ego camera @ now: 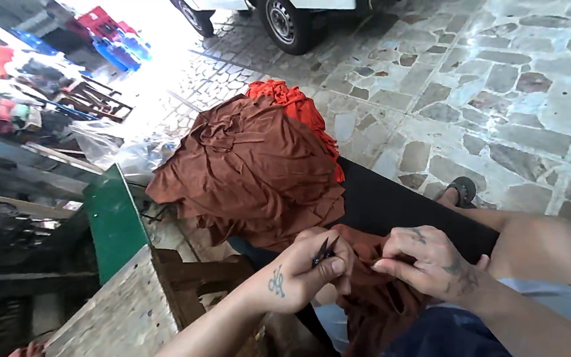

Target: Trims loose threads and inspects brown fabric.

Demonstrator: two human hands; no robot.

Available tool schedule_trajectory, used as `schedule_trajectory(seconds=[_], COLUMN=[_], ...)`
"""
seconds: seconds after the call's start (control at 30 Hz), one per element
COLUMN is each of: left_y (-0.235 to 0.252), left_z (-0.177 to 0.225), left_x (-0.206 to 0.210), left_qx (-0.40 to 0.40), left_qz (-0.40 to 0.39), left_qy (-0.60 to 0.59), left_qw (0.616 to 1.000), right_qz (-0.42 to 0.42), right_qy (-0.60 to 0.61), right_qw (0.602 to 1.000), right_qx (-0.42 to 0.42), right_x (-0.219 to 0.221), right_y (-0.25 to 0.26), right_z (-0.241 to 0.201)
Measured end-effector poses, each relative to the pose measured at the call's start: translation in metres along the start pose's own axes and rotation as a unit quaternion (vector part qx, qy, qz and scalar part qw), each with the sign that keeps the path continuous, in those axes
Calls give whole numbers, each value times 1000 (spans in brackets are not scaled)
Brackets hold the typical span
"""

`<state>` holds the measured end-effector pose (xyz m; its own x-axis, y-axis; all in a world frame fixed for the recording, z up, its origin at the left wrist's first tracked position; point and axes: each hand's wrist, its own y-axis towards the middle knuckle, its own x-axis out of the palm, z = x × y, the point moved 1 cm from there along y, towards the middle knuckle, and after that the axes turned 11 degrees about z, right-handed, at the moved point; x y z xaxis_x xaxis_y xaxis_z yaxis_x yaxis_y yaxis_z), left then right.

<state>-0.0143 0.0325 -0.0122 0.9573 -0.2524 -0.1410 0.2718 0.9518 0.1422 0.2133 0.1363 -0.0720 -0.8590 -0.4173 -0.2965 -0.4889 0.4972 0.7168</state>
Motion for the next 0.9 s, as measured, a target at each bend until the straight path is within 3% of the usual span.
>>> schedule_trajectory(seconds=[0.13,0.27,0.4,0.53,0.63,0.9], left_y=[0,-1,0,-3,-4,-5], left_z=[0,4,6,1,2,3], left_x=[-1,-1,9,17,18,16], left_qx=[11,36,44,6,0,-7], left_qz=[23,55,48,32,14,-3], left_qy=[-4,14,-96,-224,-204,-142], left_qw=[1000,998,993,974,979,990], right_qz=[-6,-5,-21,-18,-34,-42], right_qy=[30,56,78,88,106,68], right_qw=[999,998,996,996,993,996], right_qx=[-23,16,47,-12,-45,-31], right_x=[4,4,13,19,18,8], right_y=[2,3,1,4,7,4], right_z=[-2,4,-1,-11,-13,-14])
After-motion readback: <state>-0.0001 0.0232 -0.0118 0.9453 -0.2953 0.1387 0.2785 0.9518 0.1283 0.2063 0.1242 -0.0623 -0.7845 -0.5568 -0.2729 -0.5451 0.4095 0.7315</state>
